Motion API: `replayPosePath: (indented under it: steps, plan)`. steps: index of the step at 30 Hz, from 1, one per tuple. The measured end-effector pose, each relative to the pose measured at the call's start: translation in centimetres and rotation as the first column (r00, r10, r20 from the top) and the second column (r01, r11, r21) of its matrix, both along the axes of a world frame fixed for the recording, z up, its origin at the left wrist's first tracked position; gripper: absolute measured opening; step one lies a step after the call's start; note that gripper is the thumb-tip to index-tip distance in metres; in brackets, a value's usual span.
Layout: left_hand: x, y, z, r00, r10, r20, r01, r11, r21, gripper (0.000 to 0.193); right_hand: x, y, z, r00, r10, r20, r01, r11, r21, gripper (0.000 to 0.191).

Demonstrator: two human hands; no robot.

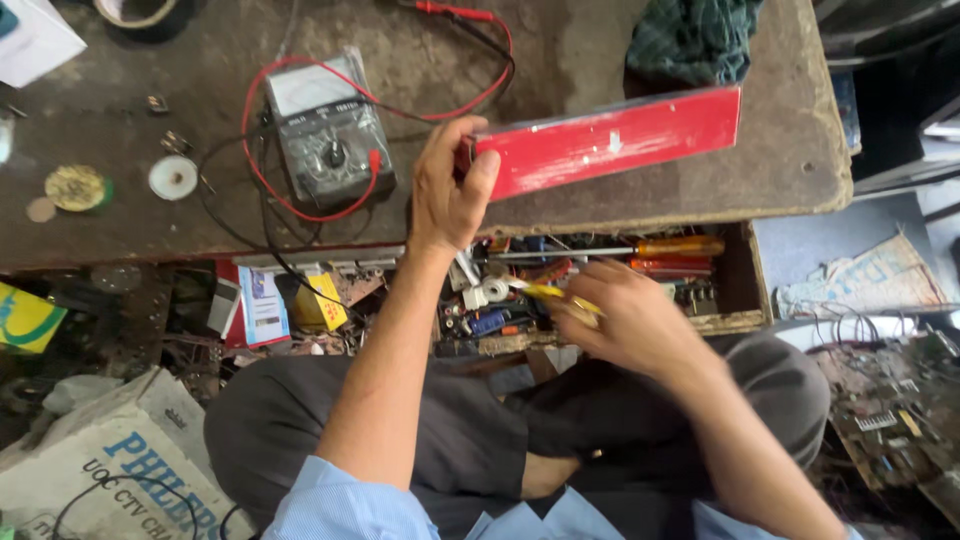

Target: The person tests a blue circuit board with a multimeter and a screwdriver, then wraps the board in red bubble wrap and places it into a red cardboard box. The person wipes the box with a cloth and uses a screwdriver to scrape the box's surface.

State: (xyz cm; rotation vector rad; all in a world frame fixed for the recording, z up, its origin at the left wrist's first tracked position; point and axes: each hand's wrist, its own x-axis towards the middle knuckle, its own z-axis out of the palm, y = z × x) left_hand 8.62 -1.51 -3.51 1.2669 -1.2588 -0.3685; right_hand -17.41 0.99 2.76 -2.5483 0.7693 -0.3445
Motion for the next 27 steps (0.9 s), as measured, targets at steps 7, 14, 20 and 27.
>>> replayPosePath:
  steps: [7, 14, 20, 27]
  plan:
    - [-1.2, -0.4, 1.3, 0.995, 0.007, 0.101, -0.016, 0.996, 0.092, 0.056, -4.0, -3.9, -0.8, 0.736, -0.384, 0.558, 0.376, 0.917, 0.136, 0.016]
    - [-0.5, -0.1, 1.3, 0.988, -0.081, 0.13, 0.078, 0.997, 0.023, 0.061, -3.0, -3.2, -5.8, 0.554, -0.538, 0.635, 0.665, 0.745, 0.051, 0.017]
    - [-0.4, -0.1, 1.1, 0.987, -0.1, 0.125, 0.096, 0.995, 0.036, 0.063, -1.8, -2.5, -5.3, 0.541, -0.451, 0.71, 0.662, 0.749, -0.028, 0.019]
    - [-0.3, -0.4, 1.1, 0.991, -0.106, 0.086, 0.098, 0.991, 0.094, 0.063, -0.1, -2.3, -4.8, 0.559, -0.42, 0.715, 0.592, 0.806, 0.01, 0.017]
